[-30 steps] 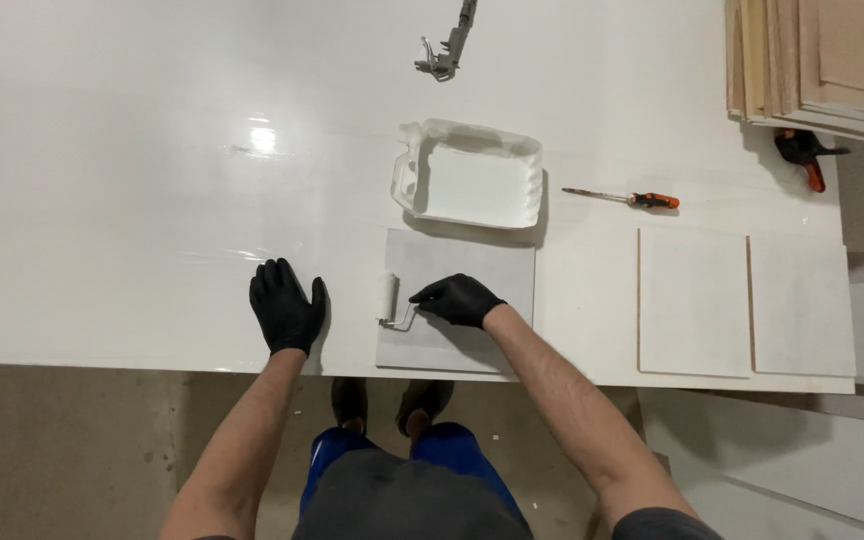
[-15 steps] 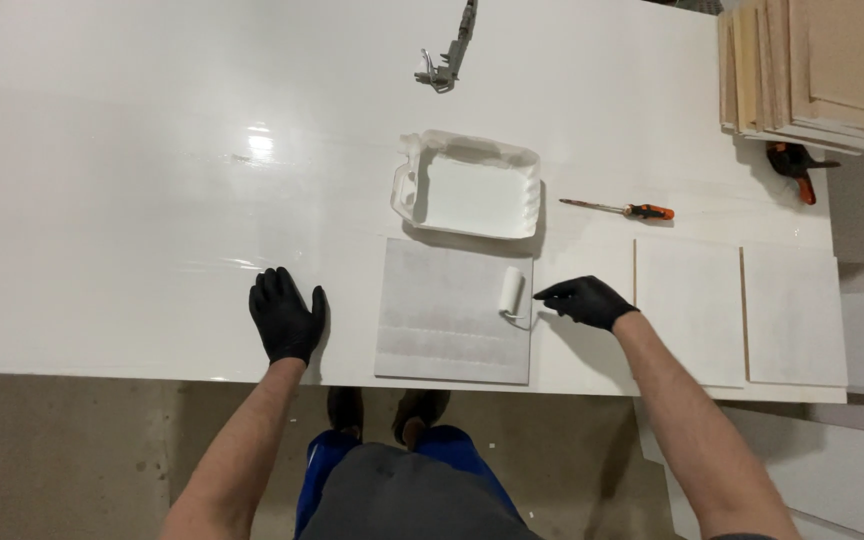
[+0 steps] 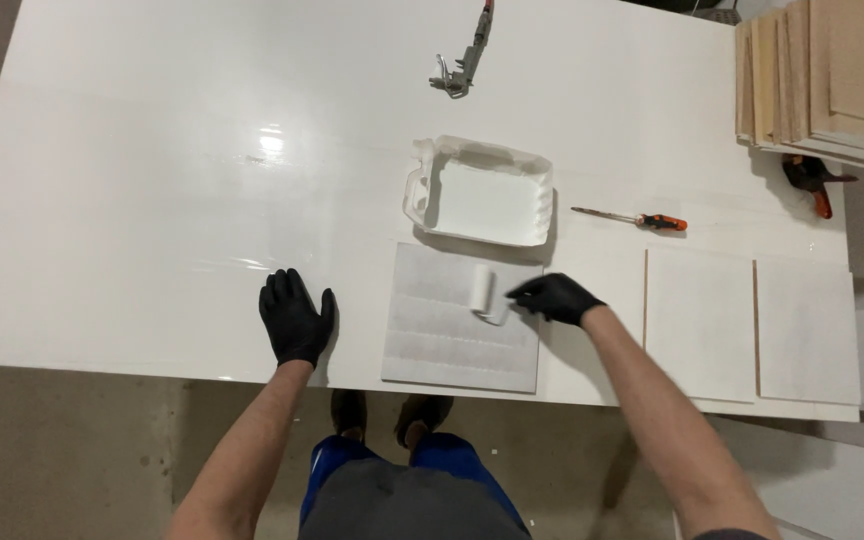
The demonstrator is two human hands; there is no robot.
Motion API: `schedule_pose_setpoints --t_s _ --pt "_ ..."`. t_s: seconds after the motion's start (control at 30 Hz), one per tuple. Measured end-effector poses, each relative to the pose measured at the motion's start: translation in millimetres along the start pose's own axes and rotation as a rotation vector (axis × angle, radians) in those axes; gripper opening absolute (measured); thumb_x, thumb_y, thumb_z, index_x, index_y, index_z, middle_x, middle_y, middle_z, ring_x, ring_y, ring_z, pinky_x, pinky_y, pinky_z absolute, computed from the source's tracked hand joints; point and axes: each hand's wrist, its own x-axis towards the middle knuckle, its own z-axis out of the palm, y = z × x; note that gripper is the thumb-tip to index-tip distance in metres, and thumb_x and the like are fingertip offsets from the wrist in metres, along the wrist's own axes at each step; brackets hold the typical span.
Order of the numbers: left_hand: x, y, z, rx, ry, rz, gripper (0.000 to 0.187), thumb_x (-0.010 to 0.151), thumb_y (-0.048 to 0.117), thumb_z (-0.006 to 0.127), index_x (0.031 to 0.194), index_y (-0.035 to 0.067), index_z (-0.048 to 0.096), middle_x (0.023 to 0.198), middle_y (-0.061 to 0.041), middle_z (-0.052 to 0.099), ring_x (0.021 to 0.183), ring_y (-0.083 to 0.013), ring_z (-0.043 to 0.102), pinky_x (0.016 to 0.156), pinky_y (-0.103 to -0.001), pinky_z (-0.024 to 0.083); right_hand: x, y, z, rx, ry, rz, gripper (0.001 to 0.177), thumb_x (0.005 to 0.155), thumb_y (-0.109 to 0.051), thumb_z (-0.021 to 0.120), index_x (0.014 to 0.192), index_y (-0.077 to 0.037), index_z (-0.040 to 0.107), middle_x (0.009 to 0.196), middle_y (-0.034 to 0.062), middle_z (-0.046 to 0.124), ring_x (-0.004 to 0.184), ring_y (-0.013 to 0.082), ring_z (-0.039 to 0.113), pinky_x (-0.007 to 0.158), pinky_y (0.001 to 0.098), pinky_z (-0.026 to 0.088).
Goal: The person uses a small paint roller to apply white paint onto a rectangular piece of wood placed on a white table. They repeatedly roll the tool in a paint tray to reload it and then spread the paint evenly across the wood's surface.
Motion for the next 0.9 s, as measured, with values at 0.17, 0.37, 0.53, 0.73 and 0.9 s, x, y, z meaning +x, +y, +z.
schedule_pose_setpoints --t_s 0.17,0.37,0.53,0.73,0.9 --pt "0.8 1.5 -0.4 -0.001 -0.061 -0.02 0.081 0.104 0.063 0.037 0.16 0.004 0.037 0.165 -0.016 0.036 0.156 -0.0281 0.026 0.13 -0.043 0.008 -36.8 29.6 -36.1 -0.047 0.087 0.063 0.038 0.085 -0.031 0.083 0.116 -0.01 0.079 0.073 0.015 0.075 0.056 0.0211 0.064 0.055 0.0326 0.055" --pt "-0.3 -1.8 -0.4 -0.009 -0.051 -0.023 0.081 0.103 0.063 0.039 0.158 0.004 0.038 0.164 -0.016 0.038 0.156 -0.0276 0.027 0.13 -0.043 0.009 70.6 -49.0 26.3 -0.154 0.015 -0.165 0.035 0.088 -0.039 0.079 0.115 -0.017 0.079 0.074 0.0081 0.075 0.059 0.0171 0.067 0.061 0.0298 0.056" --pt "1.1 -3.5 5.6 -0.029 0.007 -0.001 0.08 0.102 0.061 0.043 0.157 0.003 0.041 0.161 -0.018 0.041 0.154 -0.0289 0.03 0.13 -0.044 0.011 89.5 -102.7 41.9 -0.187 -0.039 -0.204 0.033 0.086 -0.041 0.08 0.111 -0.019 0.079 0.069 0.004 0.073 0.056 0.0149 0.066 0.057 0.0267 0.057" --pt "-0.1 -4.6 7.7 -0.014 0.041 0.005 0.079 0.102 0.061 0.043 0.156 0.003 0.044 0.161 -0.018 0.043 0.154 -0.0291 0.032 0.13 -0.044 0.012 78.8 -90.4 27.4 0.09 -0.052 -0.052 0.038 0.079 -0.026 0.089 0.11 -0.007 0.079 0.062 0.0127 0.069 0.05 0.0185 0.06 0.049 0.0284 0.052" --pt "0.4 -5.8 8.9 -0.011 0.034 0.007 0.078 0.101 0.06 0.044 0.155 0.004 0.044 0.16 -0.017 0.044 0.153 -0.0283 0.033 0.13 -0.043 0.013 90.1 -122.2 51.0 0.15 -0.098 -0.126 0.033 0.082 -0.017 0.087 0.111 -0.004 0.077 0.064 0.0146 0.07 0.051 0.0182 0.062 0.045 0.0244 0.051"
